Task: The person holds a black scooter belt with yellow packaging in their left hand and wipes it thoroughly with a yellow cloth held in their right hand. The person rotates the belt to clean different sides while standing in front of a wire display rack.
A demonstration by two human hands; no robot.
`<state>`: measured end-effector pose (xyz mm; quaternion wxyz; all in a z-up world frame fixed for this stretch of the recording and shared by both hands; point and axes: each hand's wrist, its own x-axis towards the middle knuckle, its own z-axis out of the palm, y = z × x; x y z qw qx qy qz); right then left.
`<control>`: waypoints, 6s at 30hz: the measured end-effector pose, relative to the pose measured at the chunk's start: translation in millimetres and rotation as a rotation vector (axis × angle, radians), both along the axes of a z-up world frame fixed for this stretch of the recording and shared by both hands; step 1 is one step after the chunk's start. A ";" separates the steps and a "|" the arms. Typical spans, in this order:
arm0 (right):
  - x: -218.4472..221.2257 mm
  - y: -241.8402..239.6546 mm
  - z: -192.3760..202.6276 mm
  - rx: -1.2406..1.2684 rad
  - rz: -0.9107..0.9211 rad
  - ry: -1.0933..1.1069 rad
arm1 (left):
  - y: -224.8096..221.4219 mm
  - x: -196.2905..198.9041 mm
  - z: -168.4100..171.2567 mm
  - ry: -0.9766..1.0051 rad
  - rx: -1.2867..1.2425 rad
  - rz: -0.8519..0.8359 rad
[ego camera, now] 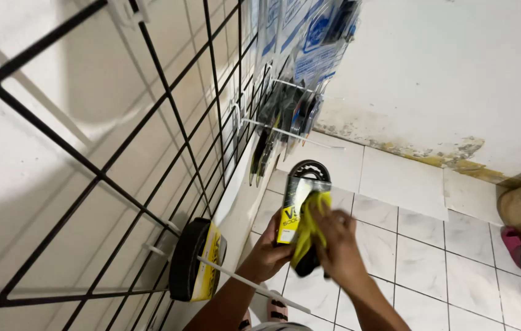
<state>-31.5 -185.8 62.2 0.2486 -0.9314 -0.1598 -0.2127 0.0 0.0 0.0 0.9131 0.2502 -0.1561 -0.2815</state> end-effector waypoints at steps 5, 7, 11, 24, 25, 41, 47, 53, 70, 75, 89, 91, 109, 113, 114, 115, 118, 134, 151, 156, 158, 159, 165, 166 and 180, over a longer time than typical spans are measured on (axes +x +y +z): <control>15.3 9.0 22.4 -0.030 -0.084 -0.017 | -0.8 5.0 -8.7 0.040 0.037 -0.042; 10.1 13.7 10.3 -0.092 -0.078 -0.054 | -3.5 11.6 -16.0 0.010 0.008 -0.021; -10.2 18.7 -2.7 -0.181 0.042 0.024 | -1.5 13.5 -9.6 -0.073 0.121 0.113; 5.8 16.2 36.9 -0.182 0.018 -0.163 | -20.8 5.8 3.0 0.065 -0.011 -0.014; -1.4 12.5 21.1 -0.185 0.023 -0.163 | -18.0 4.8 5.5 0.065 -0.015 -0.010; -5.3 14.4 13.6 -0.315 0.026 -0.048 | -8.8 1.7 9.9 -0.035 -0.011 -0.016; -6.3 14.9 40.1 -0.229 0.071 -0.107 | -6.5 -9.2 16.1 -0.021 0.063 0.020; 10.9 3.2 56.9 -0.236 -0.082 -0.106 | -5.9 -6.0 2.0 0.044 0.072 -0.097; 15.1 10.4 49.7 -0.328 -0.064 -0.109 | -2.2 -13.5 -6.1 0.018 0.064 -0.098; -17.8 31.2 15.9 -0.304 0.095 -0.095 | 5.3 -11.9 8.1 -0.078 0.070 0.013; -18.7 19.2 40.3 -0.258 0.023 -0.128 | -5.3 -30.0 0.9 -0.016 -0.040 -0.070; -31.0 26.5 25.8 -0.226 0.084 -0.059 | -2.6 -29.4 -9.4 -0.045 -0.071 -0.031; -25.1 32.5 43.7 -0.245 0.227 0.004 | 13.2 -31.9 -15.2 -0.026 0.017 0.053; -8.6 24.8 66.2 -0.241 0.012 -0.210 | 10.3 -31.4 -6.2 -0.003 0.046 -0.038; -9.1 25.9 71.9 -0.254 -0.038 -0.230 | 9.2 -32.0 -0.7 -0.009 0.013 -0.041; -15.8 29.6 62.6 -0.254 -0.038 -0.229 | 10.1 -30.6 -1.5 -0.007 0.013 -0.041; -30.4 34.9 42.5 -0.320 0.163 -0.109 | 10.9 -25.9 -8.3 -0.049 0.011 -0.018; -27.3 31.4 46.2 -0.288 0.285 -0.131 | 10.4 -17.5 -0.4 -0.132 -0.019 0.071; -16.5 25.7 48.5 -0.212 0.211 -0.154 | 16.5 -22.3 1.0 -0.087 0.041 0.004; -8.2 16.0 81.5 -0.256 -0.031 -0.240 | 7.5 -34.1 8.8 -0.026 0.064 -0.095; -19.5 25.9 60.8 -0.227 0.042 -0.216 | 6.1 -32.3 9.5 -0.030 0.021 -0.072; -24.5 30.5 50.6 -0.202 0.117 -0.194 | 4.8 -30.7 9.7 -0.035 -0.025 -0.046; -29.9 36.0 51.6 -0.187 0.190 -0.167 | 5.6 -25.6 -0.7 -0.071 -0.014 0.019; -21.8 26.7 53.0 -0.187 0.189 -0.164 | 4.5 -24.4 -2.9 -0.069 -0.014 0.018; -43.8 25.0 29.1 -0.126 0.159 -0.077 | -3.2 -24.4 5.8 -0.140 0.004 0.121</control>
